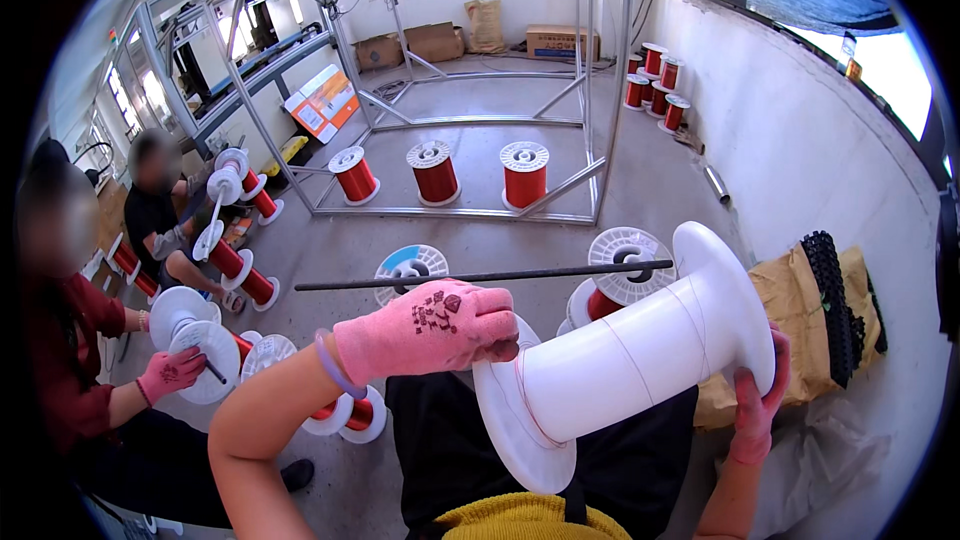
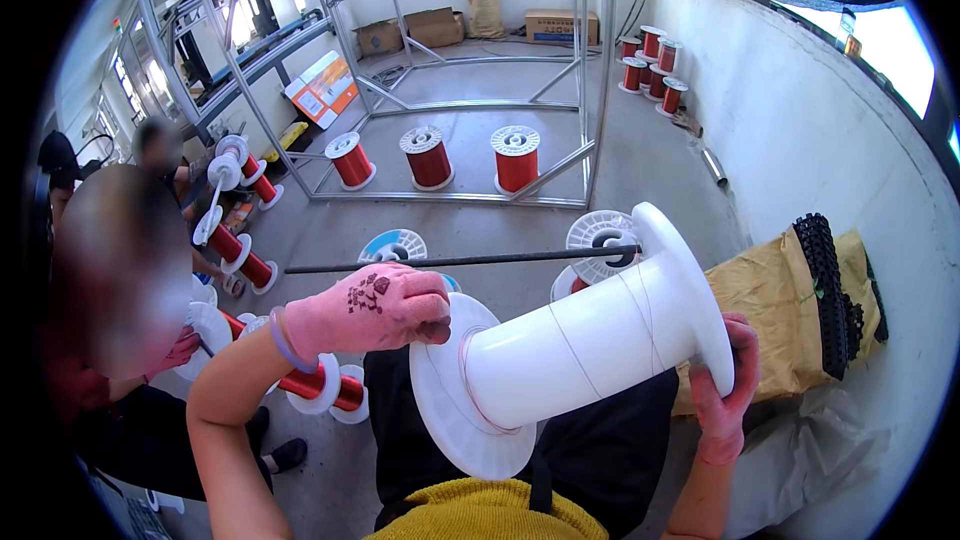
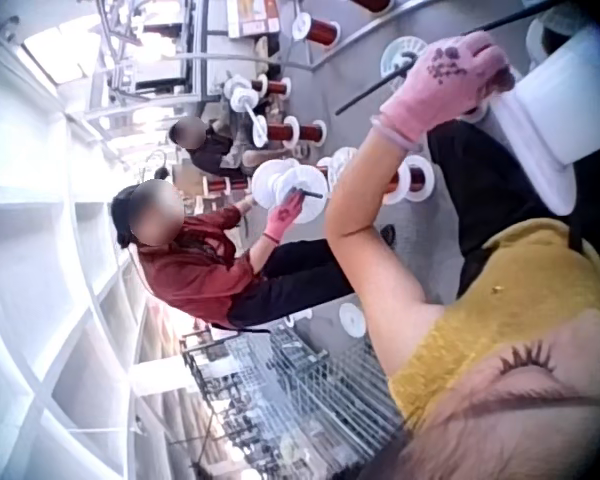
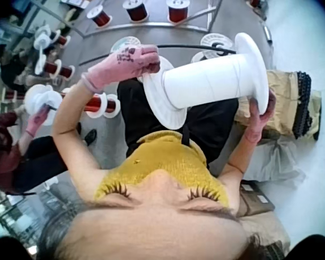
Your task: The person winds white string from larger red spools onto a smaller white spool using a metal rod to spin it by hand.
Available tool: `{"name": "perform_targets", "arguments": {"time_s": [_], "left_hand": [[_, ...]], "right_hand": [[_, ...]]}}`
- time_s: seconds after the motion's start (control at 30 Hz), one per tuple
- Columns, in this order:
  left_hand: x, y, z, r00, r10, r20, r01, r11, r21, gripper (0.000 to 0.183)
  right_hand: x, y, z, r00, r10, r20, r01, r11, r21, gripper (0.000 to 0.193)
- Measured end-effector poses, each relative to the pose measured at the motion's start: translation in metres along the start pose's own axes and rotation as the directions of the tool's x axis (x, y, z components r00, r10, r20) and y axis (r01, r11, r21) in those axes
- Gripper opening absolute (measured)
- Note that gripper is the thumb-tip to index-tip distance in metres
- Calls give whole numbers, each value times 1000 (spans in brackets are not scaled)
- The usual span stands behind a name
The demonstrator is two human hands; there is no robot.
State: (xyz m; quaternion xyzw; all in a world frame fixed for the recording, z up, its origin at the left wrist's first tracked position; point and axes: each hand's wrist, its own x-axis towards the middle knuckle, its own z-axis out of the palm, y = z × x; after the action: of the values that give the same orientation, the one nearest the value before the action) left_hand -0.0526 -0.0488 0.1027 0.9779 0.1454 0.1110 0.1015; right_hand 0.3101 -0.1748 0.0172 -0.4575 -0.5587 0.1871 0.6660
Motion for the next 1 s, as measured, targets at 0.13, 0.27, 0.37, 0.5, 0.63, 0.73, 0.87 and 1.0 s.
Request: {"name": "perform_targets", "arguments": {"time_s": [0.13,0.27,0.37,0.5,0.63,0.73,0.87,1.0], "left_hand": [[-6,-1,-7,997,-54,-57,46,988,-144,14],[-13,7,-23,985,-153,76,170,918,-358,19],[-12,17,-38,956,-203,212,272,886,-377,22],[-12,9,-32,997,7,78,7,986,-167,22],[-9,0,-45,999,-10,-33,3,978,-209,15],[-14,-8,-68,976,-191,-106,164,961,-222,11],[-37,-44,-79,894,-376,-244,339,923,-180,4],[-40,-67,-88,737,-588,-334,416,784,-461,10]], "right_hand": [[3,-2,3,1000,-2,1,2,1000,2,43],[2,2,5,999,36,-8,-35,999,19,45],[1,6,2,998,66,-7,-66,997,35,45],[2,3,6,996,88,31,-91,989,115,44],[9,-4,18,975,43,220,-52,998,35,45],[11,5,20,928,-18,371,40,998,-51,42],[1,5,23,955,127,267,-135,991,11,43],[-2,4,22,945,282,163,-302,946,119,51]]}}
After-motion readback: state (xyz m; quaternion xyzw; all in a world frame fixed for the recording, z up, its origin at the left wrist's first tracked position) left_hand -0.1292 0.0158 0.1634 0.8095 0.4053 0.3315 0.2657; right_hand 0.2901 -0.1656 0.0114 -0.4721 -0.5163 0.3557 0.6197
